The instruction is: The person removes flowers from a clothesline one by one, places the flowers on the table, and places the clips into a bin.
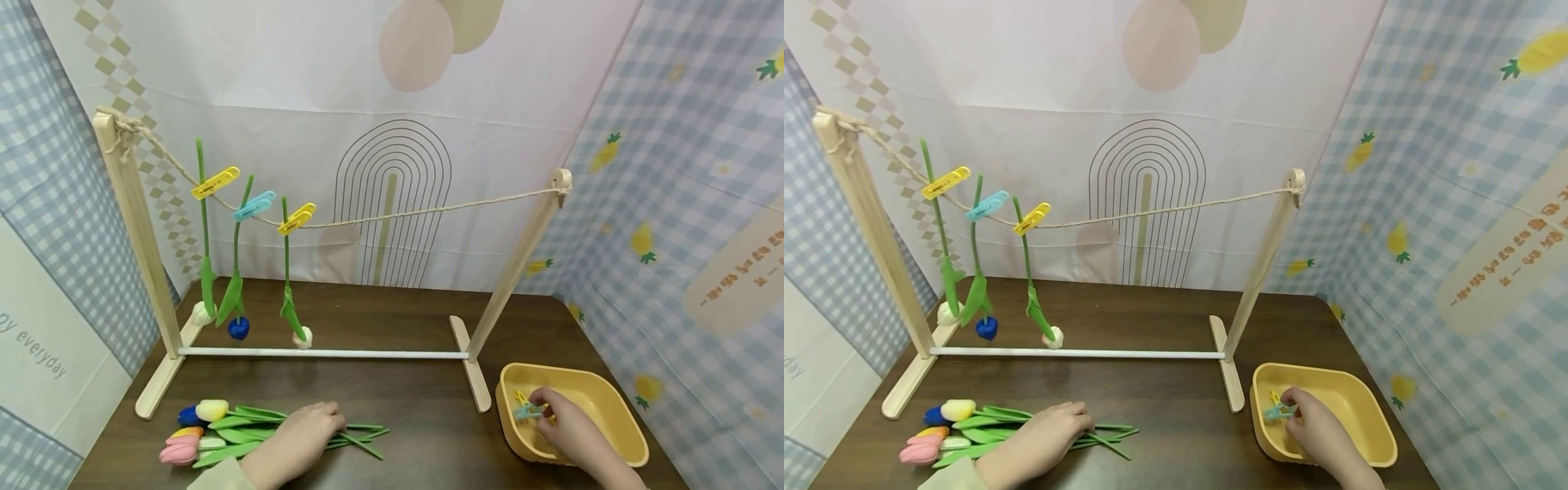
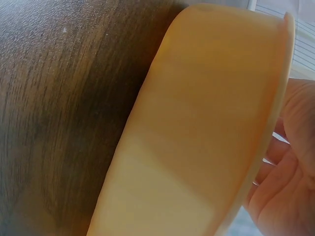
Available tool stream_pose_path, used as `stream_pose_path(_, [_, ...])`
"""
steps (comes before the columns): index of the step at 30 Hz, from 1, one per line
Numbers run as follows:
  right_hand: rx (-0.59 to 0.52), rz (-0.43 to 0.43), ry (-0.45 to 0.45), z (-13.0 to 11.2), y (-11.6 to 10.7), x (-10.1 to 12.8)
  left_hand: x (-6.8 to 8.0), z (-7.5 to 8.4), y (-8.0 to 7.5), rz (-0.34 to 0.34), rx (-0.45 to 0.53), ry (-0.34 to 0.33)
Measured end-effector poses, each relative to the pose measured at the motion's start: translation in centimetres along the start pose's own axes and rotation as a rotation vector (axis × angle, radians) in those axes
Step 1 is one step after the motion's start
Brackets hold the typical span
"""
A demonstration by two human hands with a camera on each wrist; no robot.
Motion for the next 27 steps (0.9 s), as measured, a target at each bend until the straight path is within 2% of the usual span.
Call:
stream_pose_path(9, [0.023,-0.002,-0.033,-0.36,0.32,0.03,0.11,-0.35,-0.08,0.023,0.012,-0.002])
stream_pose_path(22, [0.053,-0.026,-0.021,-0.09,0.71,-0.17,0.26,-0.34,-0.46,0.069,-0.002,-0.007])
stream_pose_path(27, [0.089,0.014,-0.046,-0.45,0.39,-0.16,0.21,-0.75,-0.52,0.039,0.036,-0.022])
Point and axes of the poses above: each hand's wrist, its own x-axis away from the middle knuckle, its own y-axis out of the palm, z = x × y, the point moved 8 cm from there along -x, towards the middle knuckle, and after that the axes turned 1 degree about y, right-handed, at the moved point
